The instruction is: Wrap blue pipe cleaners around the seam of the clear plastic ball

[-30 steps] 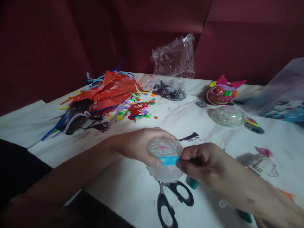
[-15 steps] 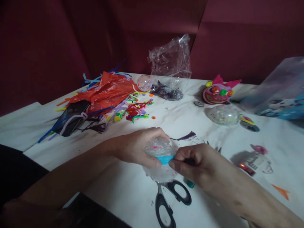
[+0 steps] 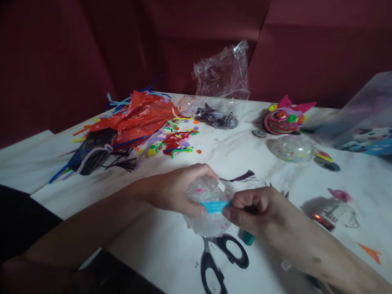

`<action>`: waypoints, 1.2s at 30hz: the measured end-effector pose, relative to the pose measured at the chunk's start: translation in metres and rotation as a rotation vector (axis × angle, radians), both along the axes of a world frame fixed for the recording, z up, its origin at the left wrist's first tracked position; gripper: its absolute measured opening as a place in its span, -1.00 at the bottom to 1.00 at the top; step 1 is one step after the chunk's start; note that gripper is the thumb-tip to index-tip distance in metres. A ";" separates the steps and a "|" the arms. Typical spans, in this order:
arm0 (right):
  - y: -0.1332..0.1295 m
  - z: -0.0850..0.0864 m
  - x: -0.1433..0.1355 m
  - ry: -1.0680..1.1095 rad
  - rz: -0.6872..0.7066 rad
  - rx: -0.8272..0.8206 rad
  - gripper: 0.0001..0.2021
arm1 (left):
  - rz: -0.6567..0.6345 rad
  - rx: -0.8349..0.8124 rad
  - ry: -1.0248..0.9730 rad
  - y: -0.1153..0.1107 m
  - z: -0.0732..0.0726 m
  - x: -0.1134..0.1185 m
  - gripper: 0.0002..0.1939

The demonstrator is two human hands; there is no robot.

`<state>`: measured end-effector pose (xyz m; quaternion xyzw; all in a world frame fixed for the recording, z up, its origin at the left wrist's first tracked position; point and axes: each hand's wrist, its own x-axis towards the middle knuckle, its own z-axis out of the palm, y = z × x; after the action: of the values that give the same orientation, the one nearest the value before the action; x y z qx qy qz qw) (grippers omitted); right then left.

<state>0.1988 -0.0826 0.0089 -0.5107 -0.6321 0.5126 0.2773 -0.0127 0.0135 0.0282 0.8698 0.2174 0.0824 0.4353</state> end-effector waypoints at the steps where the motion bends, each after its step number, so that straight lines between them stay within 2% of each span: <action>1: 0.001 -0.001 0.000 0.004 0.002 0.015 -0.22 | -0.001 -0.004 -0.001 0.000 0.000 0.000 -0.42; 4: 0.002 -0.002 0.001 -0.005 0.032 0.016 -0.30 | -0.016 -0.010 -0.023 0.002 -0.001 -0.001 -0.43; 10: 0.001 -0.005 0.000 -0.043 0.066 -0.050 -0.32 | 0.006 -0.054 0.015 -0.001 0.005 -0.001 -0.43; 15: -0.004 -0.007 -0.003 -0.046 0.068 -0.015 -0.40 | 0.054 0.041 0.056 -0.009 0.011 0.001 -0.44; 19: -0.004 -0.006 -0.004 -0.058 0.074 0.007 -0.44 | 0.056 0.051 0.063 -0.009 0.012 0.001 -0.47; 27: 0.000 -0.004 0.003 -0.051 0.125 -0.034 -0.42 | 0.079 0.068 0.109 -0.011 0.013 0.001 -0.43; 33: -0.013 -0.007 0.002 -0.076 0.110 -0.017 -0.48 | 0.088 0.051 0.115 -0.012 0.013 0.000 -0.39; 36: -0.017 -0.004 -0.001 -0.058 0.094 -0.017 -0.43 | 0.084 0.065 0.115 -0.011 0.012 0.000 -0.40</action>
<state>0.1978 -0.0998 0.0053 -0.4974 -0.6587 0.5156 0.2300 -0.0131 0.0021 0.0402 0.8768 0.2756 0.0578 0.3897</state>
